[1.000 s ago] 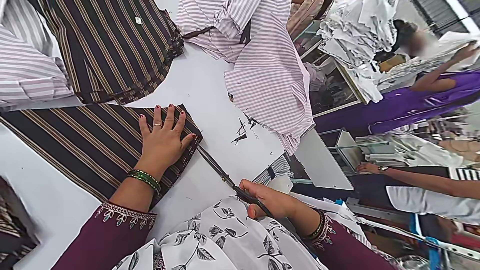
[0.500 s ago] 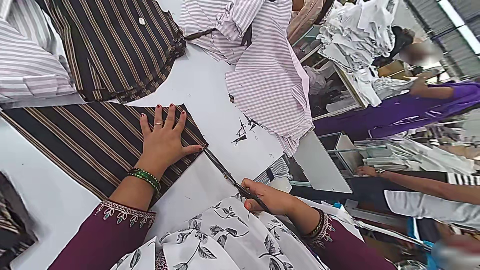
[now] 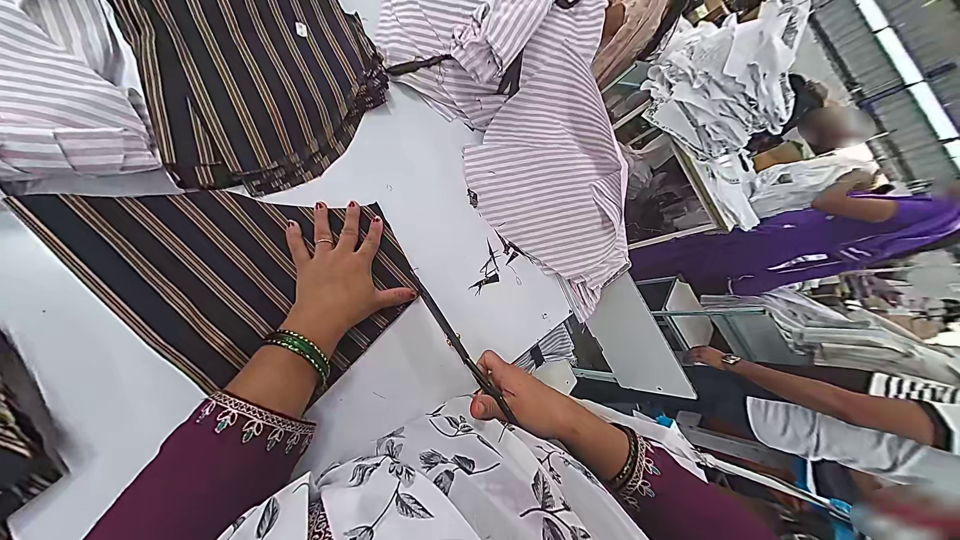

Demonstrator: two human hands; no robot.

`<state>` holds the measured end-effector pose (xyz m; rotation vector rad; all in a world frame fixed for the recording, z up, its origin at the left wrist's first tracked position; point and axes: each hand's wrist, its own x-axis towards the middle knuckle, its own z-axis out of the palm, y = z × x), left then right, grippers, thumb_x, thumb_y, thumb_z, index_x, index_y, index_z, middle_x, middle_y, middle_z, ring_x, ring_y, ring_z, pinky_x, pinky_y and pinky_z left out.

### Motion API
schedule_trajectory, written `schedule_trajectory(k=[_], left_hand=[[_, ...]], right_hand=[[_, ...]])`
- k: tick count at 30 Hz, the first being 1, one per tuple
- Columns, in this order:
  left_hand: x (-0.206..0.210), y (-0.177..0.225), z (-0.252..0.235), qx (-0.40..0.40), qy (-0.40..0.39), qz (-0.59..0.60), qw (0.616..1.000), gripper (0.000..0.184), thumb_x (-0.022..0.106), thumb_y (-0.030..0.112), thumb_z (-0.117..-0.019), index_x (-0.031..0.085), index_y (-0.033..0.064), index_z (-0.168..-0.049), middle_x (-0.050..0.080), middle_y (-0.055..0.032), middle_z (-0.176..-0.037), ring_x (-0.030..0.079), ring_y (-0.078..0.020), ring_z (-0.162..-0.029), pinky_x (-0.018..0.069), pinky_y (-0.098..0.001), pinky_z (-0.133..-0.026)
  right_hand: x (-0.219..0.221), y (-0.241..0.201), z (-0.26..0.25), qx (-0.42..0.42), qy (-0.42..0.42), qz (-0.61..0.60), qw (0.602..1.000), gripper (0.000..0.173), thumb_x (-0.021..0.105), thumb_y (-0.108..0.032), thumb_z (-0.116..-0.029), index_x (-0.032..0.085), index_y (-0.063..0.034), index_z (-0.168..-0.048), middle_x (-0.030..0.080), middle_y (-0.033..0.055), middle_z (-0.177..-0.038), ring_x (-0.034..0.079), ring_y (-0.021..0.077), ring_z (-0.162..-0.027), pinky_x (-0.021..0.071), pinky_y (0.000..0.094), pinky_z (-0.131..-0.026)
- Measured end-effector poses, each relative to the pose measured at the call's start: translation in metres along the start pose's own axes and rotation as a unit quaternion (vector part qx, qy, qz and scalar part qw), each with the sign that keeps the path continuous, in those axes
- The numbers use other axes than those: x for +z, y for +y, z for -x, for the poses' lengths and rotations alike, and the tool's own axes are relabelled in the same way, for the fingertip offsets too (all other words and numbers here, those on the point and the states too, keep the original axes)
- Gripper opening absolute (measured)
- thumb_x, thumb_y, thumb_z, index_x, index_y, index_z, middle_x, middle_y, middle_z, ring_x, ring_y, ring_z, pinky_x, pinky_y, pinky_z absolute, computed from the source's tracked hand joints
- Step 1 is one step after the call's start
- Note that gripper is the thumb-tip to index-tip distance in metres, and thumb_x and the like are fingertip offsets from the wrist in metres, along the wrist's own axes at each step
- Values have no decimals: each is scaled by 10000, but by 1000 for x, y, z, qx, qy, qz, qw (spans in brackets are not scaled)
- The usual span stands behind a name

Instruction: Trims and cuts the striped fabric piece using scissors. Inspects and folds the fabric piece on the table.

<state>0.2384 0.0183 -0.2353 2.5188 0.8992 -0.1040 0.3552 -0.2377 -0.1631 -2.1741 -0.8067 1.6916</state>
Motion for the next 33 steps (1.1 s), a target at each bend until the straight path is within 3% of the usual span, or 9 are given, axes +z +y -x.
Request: schedule_trajectory(k=[7,11,19,26,30,33], left_hand=[[-1,2,1,0,0,3,1000,1202,680,822,-726,276,148,-1636,83,-176,-1722,-21,-472,-1569,-44,-771,-1150],[1,0,1,4,8,15,1000,1208,680,831,-717,282,152,-1634,96,-183,-1719,-8,-470,-1570,-46,-773,-1153],[-2,2,1,-4,-12,11,1000,1205,680,823,-726,258,163,-1642,82,-172,-1723,-24,-452,-1575,-47,-762,-1155],[-2,3,1,-3,-13,6,1000,1222,686,824,-719,242,163,-1646,66,-182,-1722,-31,-459,-1572,-52,-764,-1153],[-2,3,1,-3,-13,5,1000,1219,686,823,-720,239,169,-1647,58,-168,-1726,-25,-456,-1573,-49,-763,-1154],[-2,3,2,1,-12,6,1000,1212,690,816,-724,248,163,-1644,69,-173,-1724,-21,-460,-1572,-43,-762,-1156]], right_hand=[[6,-3,0,16,17,16,1000,575,732,-500,-895,429,-59,-1106,443,-52,-746,442,31,-613,401,229,-601],[11,5,-1,-24,38,0,999,454,690,-430,-942,449,-57,-1037,409,-78,-704,408,2,-589,367,197,-585],[21,18,-4,-69,65,3,995,462,683,-457,-938,466,-51,-968,412,-91,-680,399,-19,-587,348,181,-586],[8,11,-4,-41,0,-35,999,622,653,-600,-886,441,-55,-1098,458,-64,-801,456,-12,-659,404,186,-624],[6,0,-8,-38,9,-11,999,608,636,-571,-907,449,-30,-1112,456,-42,-810,454,10,-670,403,209,-630],[10,1,-9,-57,32,-18,998,504,636,-501,-940,466,-39,-1051,437,-67,-751,431,-11,-621,381,185,-599]])
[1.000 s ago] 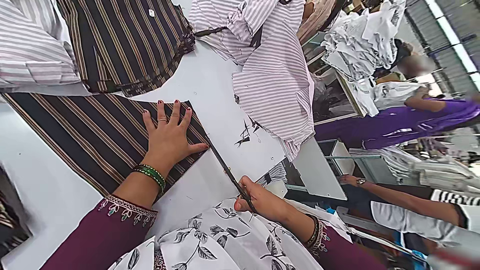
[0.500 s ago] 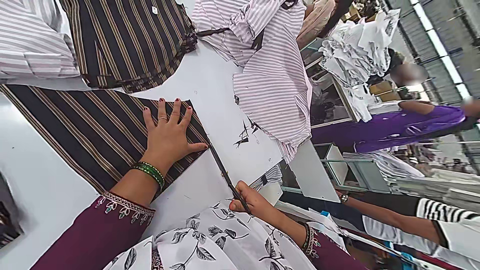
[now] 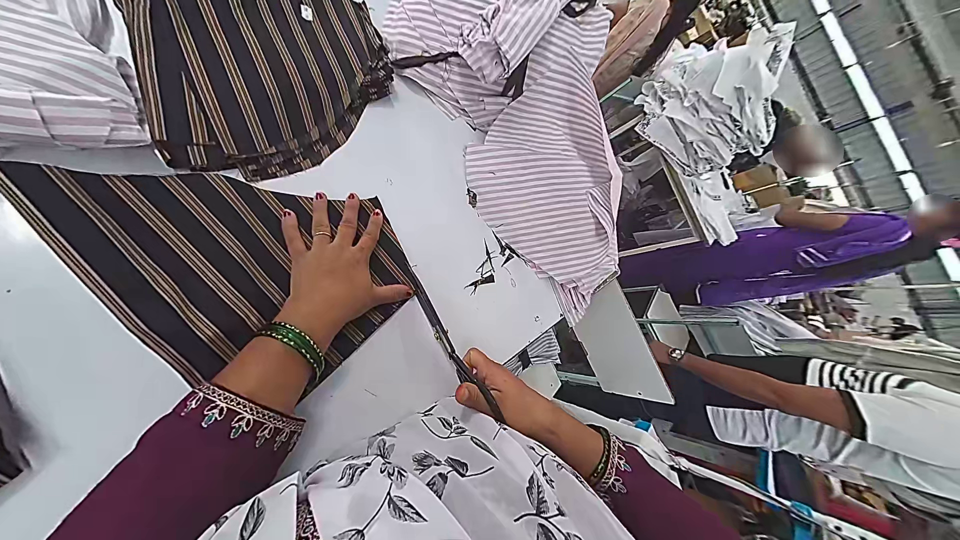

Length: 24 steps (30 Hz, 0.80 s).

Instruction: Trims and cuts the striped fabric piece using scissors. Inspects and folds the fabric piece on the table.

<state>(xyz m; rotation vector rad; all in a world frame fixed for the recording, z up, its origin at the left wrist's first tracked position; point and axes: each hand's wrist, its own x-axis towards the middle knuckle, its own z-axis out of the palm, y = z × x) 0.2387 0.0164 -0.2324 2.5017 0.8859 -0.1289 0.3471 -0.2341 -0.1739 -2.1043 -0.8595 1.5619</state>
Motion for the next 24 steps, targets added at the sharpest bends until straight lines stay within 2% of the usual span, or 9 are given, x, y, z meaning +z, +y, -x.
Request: schedule_trajectory(k=[4,7,9,12,17,20,24], left_hand=[[1,0,-1,1,0,1,1000,1216,690,827,-712,262,168,-1641,74,-170,-1724,-21,-452,-1575,-41,-759,-1158],[1,0,-1,2,-1,14,1000,1223,706,813,-710,254,165,-1643,68,-173,-1724,-41,-455,-1573,-62,-763,-1153],[1,0,0,6,-2,12,1000,1225,704,815,-710,253,160,-1643,64,-176,-1723,-43,-459,-1572,-58,-767,-1149],[1,1,1,13,-8,9,1000,1220,705,811,-713,253,164,-1643,56,-178,-1724,-44,-465,-1570,-61,-768,-1147],[1,2,1,17,-14,-5,1000,1213,683,827,-717,242,185,-1647,51,-171,-1726,-42,-455,-1573,-57,-757,-1156],[2,3,0,18,-19,-8,1000,1206,676,833,-718,243,199,-1647,52,-170,-1726,-43,-453,-1573,-59,-755,-1156],[2,3,1,19,-18,-6,1000,1210,670,844,-710,249,204,-1646,51,-170,-1726,-44,-451,-1574,-55,-755,-1156]], right_hand=[[8,7,-1,-35,32,-8,999,420,646,-434,-952,467,-54,-970,412,-95,-702,395,-35,-592,342,164,-580],[9,11,-2,-40,28,-19,999,425,652,-443,-945,472,-59,-981,427,-96,-711,411,-40,-602,356,158,-590],[5,10,-1,-16,0,-39,999,484,653,-492,-930,461,-60,-1033,448,-82,-753,442,-33,-628,389,164,-609],[-3,1,-1,5,-20,-29,999,643,647,-633,-861,445,-63,-1081,459,-77,-797,456,-28,-655,403,171,-619],[1,-2,-9,-16,1,-26,1000,485,600,-517,-953,454,-61,-1036,431,-77,-722,427,-17,-591,384,176,-582],[8,5,-11,-54,20,-41,997,437,603,-481,-974,452,-72,-991,420,-101,-697,410,-43,-574,362,148,-572],[9,5,-11,-62,20,-18,998,418,589,-447,-990,449,-52,-990,422,-88,-712,410,-37,-592,361,156,-585]])
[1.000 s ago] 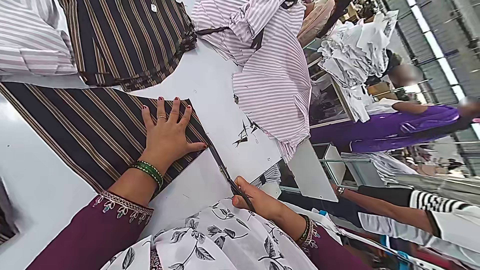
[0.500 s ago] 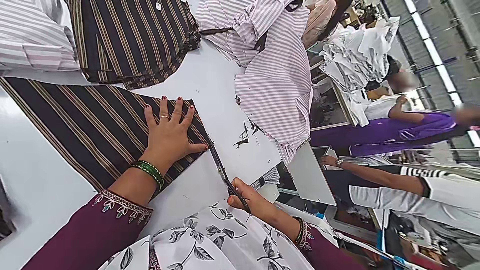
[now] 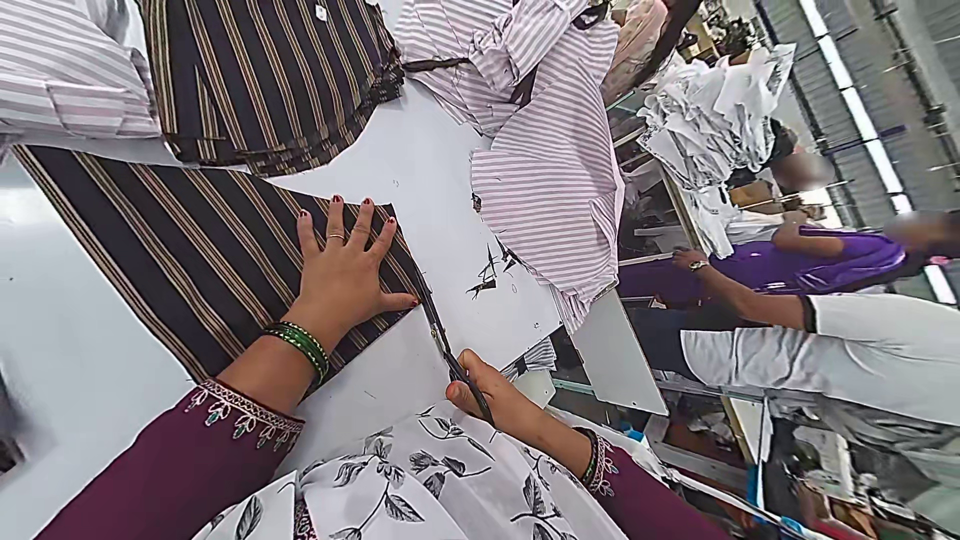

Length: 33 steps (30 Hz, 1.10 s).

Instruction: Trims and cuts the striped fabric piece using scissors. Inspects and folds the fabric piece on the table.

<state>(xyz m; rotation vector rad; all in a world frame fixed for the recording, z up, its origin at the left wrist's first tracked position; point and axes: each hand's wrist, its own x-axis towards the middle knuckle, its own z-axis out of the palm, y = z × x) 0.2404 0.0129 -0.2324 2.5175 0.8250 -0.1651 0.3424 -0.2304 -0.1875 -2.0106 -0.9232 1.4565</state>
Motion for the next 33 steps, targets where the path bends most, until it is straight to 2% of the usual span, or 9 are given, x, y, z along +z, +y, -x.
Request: schedule_trajectory(k=[5,9,14,20,24,27,28,30,33], left_hand=[[1,0,0,-1,3,-3,1000,1197,659,849,-716,260,206,-1644,50,-162,-1728,-46,-446,-1575,-46,-759,-1154],[0,0,-1,-3,-2,-5,1000,1201,660,849,-715,246,213,-1647,44,-160,-1728,-48,-445,-1575,-51,-755,-1157],[2,0,-1,-1,-1,4,1000,1212,671,849,-703,255,209,-1645,44,-160,-1728,-52,-454,-1572,-64,-758,-1154],[1,2,3,-2,-28,-27,999,1215,616,883,-712,198,244,-1657,5,-129,-1734,-83,-426,-1577,-80,-748,-1158],[2,4,17,-9,-61,-50,997,1213,582,896,-727,138,268,-1664,-40,-104,-1737,-115,-409,-1577,-84,-739,-1163],[4,8,25,-46,-48,-35,997,1216,568,906,-724,138,267,-1664,-38,-123,-1734,-119,-426,-1572,-83,-756,-1151],[6,12,27,-64,-40,-29,997,1217,568,906,-723,141,264,-1664,-34,-131,-1733,-118,-426,-1572,-81,-760,-1148],[7,20,30,-102,-34,-21,994,1220,563,905,-726,128,259,-1665,-49,-137,-1731,-122,-433,-1570,-77,-768,-1141],[9,29,33,-135,-38,-15,990,1202,565,894,-739,103,284,-1665,-83,-128,-1729,-135,-446,-1564,-71,-786,-1127]], right_hand=[[-3,-1,0,22,2,-38,999,411,561,-468,-1006,429,-80,-995,435,-94,-682,440,-31,-569,394,155,-579],[-9,-7,2,57,-26,-27,998,595,596,-634,-914,434,-79,-1057,441,-92,-722,444,-29,-591,405,164,-590],[-9,-10,-4,58,-6,-68,996,337,594,-391,-996,438,-92,-1010,439,-94,-640,444,-21,-526,396,155,-541],[-35,-2,-13,70,46,-91,992,279,563,-333,-1021,444,-81,-1006,461,-63,-613,498,47,-476,480,213,-500],[-52,14,-7,35,11,-110,993,415,572,-500,-964,435,-110,-1004,497,-84,-600,530,37,-472,494,197,-495],[-54,29,5,0,-92,-92,992,754,607,-826,-783,432,-143,-1051,501,-127,-669,498,-22,-545,436,154,-544],[-53,30,9,1,-114,-78,990,803,606,-868,-736,434,-148,-1049,487,-133,-690,476,-39,-566,413,142,-557],[-53,29,11,9,-138,-36,990,815,595,-874,-724,454,-139,-1048,482,-121,-750,474,-47,-627,415,148,-605],[-52,19,9,22,-142,1,990,686,579,-740,-832,459,-105,-1062,473,-88,-778,472,-22,-654,420,184,-628]])
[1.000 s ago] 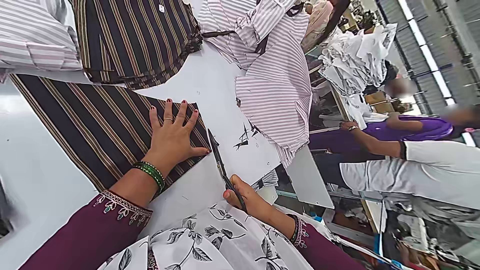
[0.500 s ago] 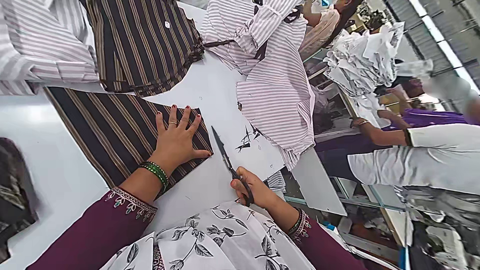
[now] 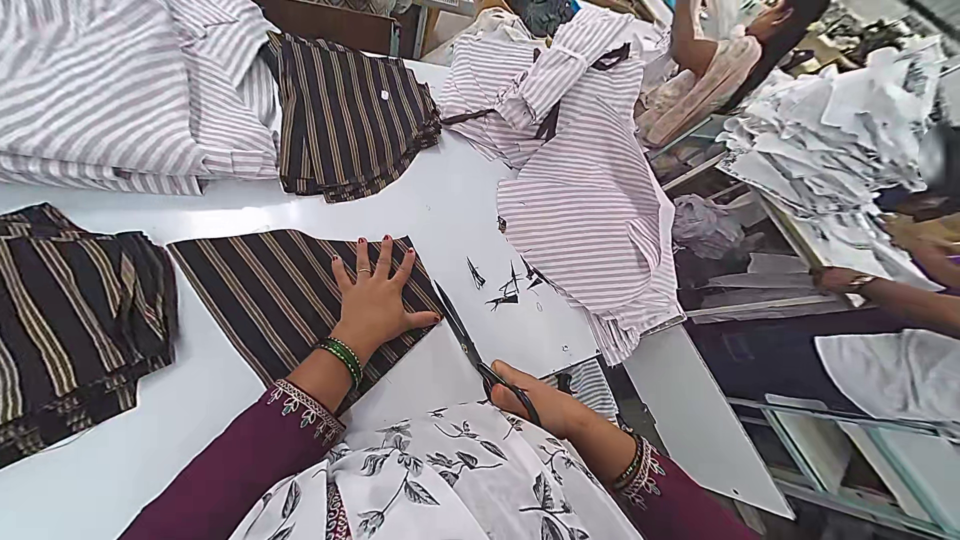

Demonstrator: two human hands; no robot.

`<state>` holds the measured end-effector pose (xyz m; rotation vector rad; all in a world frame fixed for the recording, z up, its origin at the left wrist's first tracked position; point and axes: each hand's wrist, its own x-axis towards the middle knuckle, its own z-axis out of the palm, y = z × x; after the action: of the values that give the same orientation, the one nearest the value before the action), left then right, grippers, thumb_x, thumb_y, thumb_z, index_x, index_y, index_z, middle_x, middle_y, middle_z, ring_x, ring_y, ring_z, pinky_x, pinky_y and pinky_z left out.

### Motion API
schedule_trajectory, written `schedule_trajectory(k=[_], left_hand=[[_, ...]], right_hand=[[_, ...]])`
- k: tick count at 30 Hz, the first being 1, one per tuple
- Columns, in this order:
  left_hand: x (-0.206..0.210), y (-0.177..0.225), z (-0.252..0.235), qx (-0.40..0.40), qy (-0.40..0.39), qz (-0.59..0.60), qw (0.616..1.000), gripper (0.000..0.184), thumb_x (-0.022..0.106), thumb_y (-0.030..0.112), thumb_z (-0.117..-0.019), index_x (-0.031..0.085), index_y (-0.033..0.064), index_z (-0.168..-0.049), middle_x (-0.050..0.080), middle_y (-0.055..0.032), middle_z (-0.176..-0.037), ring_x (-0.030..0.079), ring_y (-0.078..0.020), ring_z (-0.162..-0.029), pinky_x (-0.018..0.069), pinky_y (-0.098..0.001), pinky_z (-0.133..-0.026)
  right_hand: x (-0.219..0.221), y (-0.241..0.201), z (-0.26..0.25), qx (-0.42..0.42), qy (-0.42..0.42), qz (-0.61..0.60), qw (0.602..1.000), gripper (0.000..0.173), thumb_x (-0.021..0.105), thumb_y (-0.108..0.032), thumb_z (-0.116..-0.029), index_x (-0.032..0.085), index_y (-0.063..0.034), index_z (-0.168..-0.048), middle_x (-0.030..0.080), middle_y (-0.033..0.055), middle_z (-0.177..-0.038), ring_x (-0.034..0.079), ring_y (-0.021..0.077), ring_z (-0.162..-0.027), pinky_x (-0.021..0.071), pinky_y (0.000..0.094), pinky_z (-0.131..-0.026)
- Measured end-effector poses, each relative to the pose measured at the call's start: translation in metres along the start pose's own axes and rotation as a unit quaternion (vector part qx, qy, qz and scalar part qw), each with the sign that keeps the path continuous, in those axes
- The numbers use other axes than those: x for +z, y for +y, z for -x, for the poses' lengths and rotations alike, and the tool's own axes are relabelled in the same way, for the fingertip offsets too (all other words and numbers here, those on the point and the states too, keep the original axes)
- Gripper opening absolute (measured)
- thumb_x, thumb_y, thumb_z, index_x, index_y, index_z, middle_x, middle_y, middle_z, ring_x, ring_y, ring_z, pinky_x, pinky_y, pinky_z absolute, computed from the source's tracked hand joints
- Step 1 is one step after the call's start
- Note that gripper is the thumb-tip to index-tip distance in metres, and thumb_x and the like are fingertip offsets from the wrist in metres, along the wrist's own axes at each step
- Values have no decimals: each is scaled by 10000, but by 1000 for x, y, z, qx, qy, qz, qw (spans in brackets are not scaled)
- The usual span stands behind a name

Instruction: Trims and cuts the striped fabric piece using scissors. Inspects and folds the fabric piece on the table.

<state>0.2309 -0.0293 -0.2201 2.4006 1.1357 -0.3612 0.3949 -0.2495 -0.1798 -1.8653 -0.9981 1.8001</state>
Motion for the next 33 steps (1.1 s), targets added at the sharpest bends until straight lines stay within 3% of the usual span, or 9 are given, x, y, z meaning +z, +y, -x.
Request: schedule_trajectory(k=[2,5,13,19,26,29,33], left_hand=[[1,1,2,-4,0,-3,1000,1186,558,895,-741,107,301,-1664,-79,-130,-1730,-130,-443,-1566,-67,-788,-1126],[0,0,2,-2,1,-10,1000,1183,544,902,-743,113,299,-1664,-79,-130,-1730,-129,-451,-1563,-60,-791,-1125],[3,-3,2,14,10,2,1000,1169,553,898,-747,149,293,-1661,-60,-137,-1731,-115,-453,-1566,-57,-796,-1124],[0,-4,0,32,-6,1,999,1174,548,895,-752,140,278,-1664,-62,-141,-1730,-120,-448,-1566,-64,-804,-1116],[-4,-10,-4,62,-20,-21,998,1177,545,903,-747,135,287,-1663,-67,-125,-1732,-127,-447,-1565,-64,-792,-1124],[-8,-17,-4,111,-36,-49,992,1172,547,897,-753,118,297,-1664,-66,-121,-1732,-133,-439,-1566,-70,-782,-1133],[-10,-42,-3,260,-89,-101,956,1174,672,791,-765,105,292,-1664,-68,-94,-1735,-157,-388,-1573,-114,-740,-1155]], right_hand=[[2,-6,-6,6,8,2,1000,548,565,-614,-913,440,-98,-1052,449,-77,-743,454,-2,-616,409,197,-607],[6,-11,-15,10,19,11,1000,511,557,-576,-957,431,-92,-1062,440,-65,-731,450,18,-596,412,209,-597],[23,-9,-17,-24,70,-25,997,387,567,-464,-997,448,-96,-988,428,-83,-670,433,-1,-549,397,181,-561],[19,-13,-16,6,53,-2,999,518,576,-579,-939,438,-90,-1045,441,-81,-710,451,2,-586,410,195,-589],[22,-10,-15,-9,102,-33,994,348,570,-416,-1004,449,-91,-999,446,-87,-648,455,-2,-536,414,179,-562],[15,-6,-14,-11,115,-81,990,354,572,-431,-997,435,-104,-999,471,-88,-618,489,7,-511,448,179,-544],[5,-1,-8,-4,104,-81,991,464,601,-532,-937,436,-109,-1030,490,-94,-626,516,17,-512,474,189,-540]])
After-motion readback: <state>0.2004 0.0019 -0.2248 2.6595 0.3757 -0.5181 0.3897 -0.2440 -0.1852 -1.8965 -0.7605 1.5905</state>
